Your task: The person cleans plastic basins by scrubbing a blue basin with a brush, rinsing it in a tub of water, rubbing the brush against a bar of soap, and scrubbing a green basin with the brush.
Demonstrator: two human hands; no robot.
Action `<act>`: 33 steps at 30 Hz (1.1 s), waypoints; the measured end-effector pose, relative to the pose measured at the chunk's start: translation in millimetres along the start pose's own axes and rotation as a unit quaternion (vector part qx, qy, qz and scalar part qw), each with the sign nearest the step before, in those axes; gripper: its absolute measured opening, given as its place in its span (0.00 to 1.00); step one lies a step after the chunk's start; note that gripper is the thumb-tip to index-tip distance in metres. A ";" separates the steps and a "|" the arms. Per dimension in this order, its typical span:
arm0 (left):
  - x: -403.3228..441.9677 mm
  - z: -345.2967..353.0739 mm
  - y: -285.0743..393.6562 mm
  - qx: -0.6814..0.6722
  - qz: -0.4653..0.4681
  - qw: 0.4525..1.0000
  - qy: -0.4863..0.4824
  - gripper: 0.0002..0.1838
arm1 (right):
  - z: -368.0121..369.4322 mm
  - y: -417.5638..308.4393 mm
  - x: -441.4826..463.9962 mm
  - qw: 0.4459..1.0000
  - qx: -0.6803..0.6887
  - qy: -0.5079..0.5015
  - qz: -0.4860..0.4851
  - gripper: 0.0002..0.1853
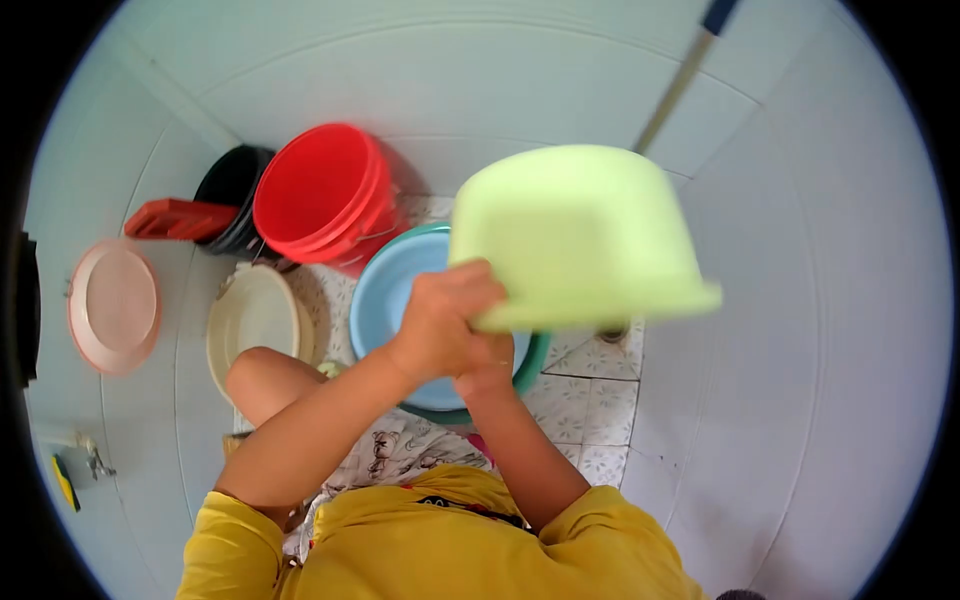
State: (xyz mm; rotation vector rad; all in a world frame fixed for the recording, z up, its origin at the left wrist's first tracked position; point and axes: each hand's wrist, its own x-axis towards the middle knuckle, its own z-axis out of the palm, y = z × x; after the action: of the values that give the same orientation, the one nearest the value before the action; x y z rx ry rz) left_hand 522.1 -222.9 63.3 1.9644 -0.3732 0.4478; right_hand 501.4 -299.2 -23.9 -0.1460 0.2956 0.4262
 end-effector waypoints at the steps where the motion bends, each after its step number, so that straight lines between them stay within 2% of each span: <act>1: 4.7 7.2 17.2 0.077 0.119 0.989 -0.042 0.09 | 8.7 -10.7 -5.9 0.999 0.020 -0.030 -0.010 0.19; 2: 8.8 12.7 31.3 0.152 0.234 0.957 -0.079 0.08 | 15.0 -17.3 -8.7 0.998 0.036 -0.057 -0.019 0.19; 3: 14.0 17.9 45.4 0.143 0.248 0.954 -0.083 0.08 | 20.6 -23.8 -10.9 0.995 0.053 -0.085 -0.025 0.19; 5: 20.2 26.3 68.2 0.125 0.352 0.928 -0.016 0.12 | 23.3 -31.5 -12.7 0.989 0.072 -0.127 -0.037 0.19; 12: 29.6 25.0 89.3 0.152 0.434 0.887 0.021 0.12 | 16.9 -35.5 -19.5 0.982 0.063 -0.163 -0.068 0.19; 16: 30.6 19.7 79.2 0.158 0.351 0.921 0.056 0.09 | 22.2 -32.9 -21.9 0.988 0.020 -0.121 -0.099 0.19; 18: 31.2 14.1 68.6 0.154 0.317 0.933 0.070 0.09 | 35.2 -29.9 -27.3 0.989 -0.050 -0.067 -0.122 0.17; 19: 30.3 9.5 64.0 0.123 0.245 0.953 0.129 0.09 | 41.0 -27.6 -30.4 0.982 -0.122 -0.010 -0.144 0.16; 20: 29.4 2.4 58.0 0.092 0.171 0.963 0.189 0.10 | 39.9 -25.8 -29.8 0.983 -0.123 -0.013 -0.136 0.16; 21: 25.6 -9.9 49.6 0.101 0.170 0.961 0.195 0.10 | 37.7 -23.3 -28.8 0.982 -0.142 0.013 -0.127 0.17; 22: 17.9 -27.6 41.4 0.018 0.044 0.974 0.222 0.10 | 39.6 -18.3 -28.1 0.979 -0.161 0.037 -0.116 0.18; 23: 12.0 -47.6 32.2 -0.068 -0.083 0.962 0.252 0.11 | 45.0 -11.6 -26.6 0.976 -0.186 0.052 -0.105 0.17; 24: 7.7 -65.5 23.0 -0.139 -0.124 0.938 0.292 0.12 | 51.9 -3.3 -26.1 0.976 -0.195 0.045 -0.087 0.17; 26: -4.9 -101.0 11.5 -0.200 -0.202 0.887 0.363 0.14 | 65.8 15.9 -22.9 0.968 -0.243 0.037 -0.049 0.17; 27: -13.1 -115.9 6.0 -0.189 -0.200 0.880 0.388 0.14 | 71.9 25.1 -20.1 0.961 -0.272 0.025 -0.033 0.17; 29: -33.3 -142.3 -7.0 -0.259 -0.251 0.817 0.450 0.17 | 81.3 39.7 -14.8 0.955 -0.296 0.000 0.016 0.17; 30: -47.7 -159.2 -15.6 -0.248 -0.244 0.808 0.476 0.17 | 88.6 51.8 -11.5 0.947 -0.320 -0.014 0.042 0.18; 32: -77.7 -186.5 -32.0 -0.265 -0.297 0.736 0.547 0.23 | 101.9 79.0 -2.5 0.930 -0.355 -0.031 0.091 0.18; 33: -93.6 -198.5 -32.6 -0.274 -0.286 0.723 0.567 0.23 | 107.3 93.3 1.8 0.919 -0.373 -0.051 0.120 0.17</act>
State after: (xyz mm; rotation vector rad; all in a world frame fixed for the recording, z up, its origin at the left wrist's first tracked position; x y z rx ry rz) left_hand 425.6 -23.3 71.3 0.8522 0.8002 0.8946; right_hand 490.1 -192.9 70.0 -0.8400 0.0326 0.7751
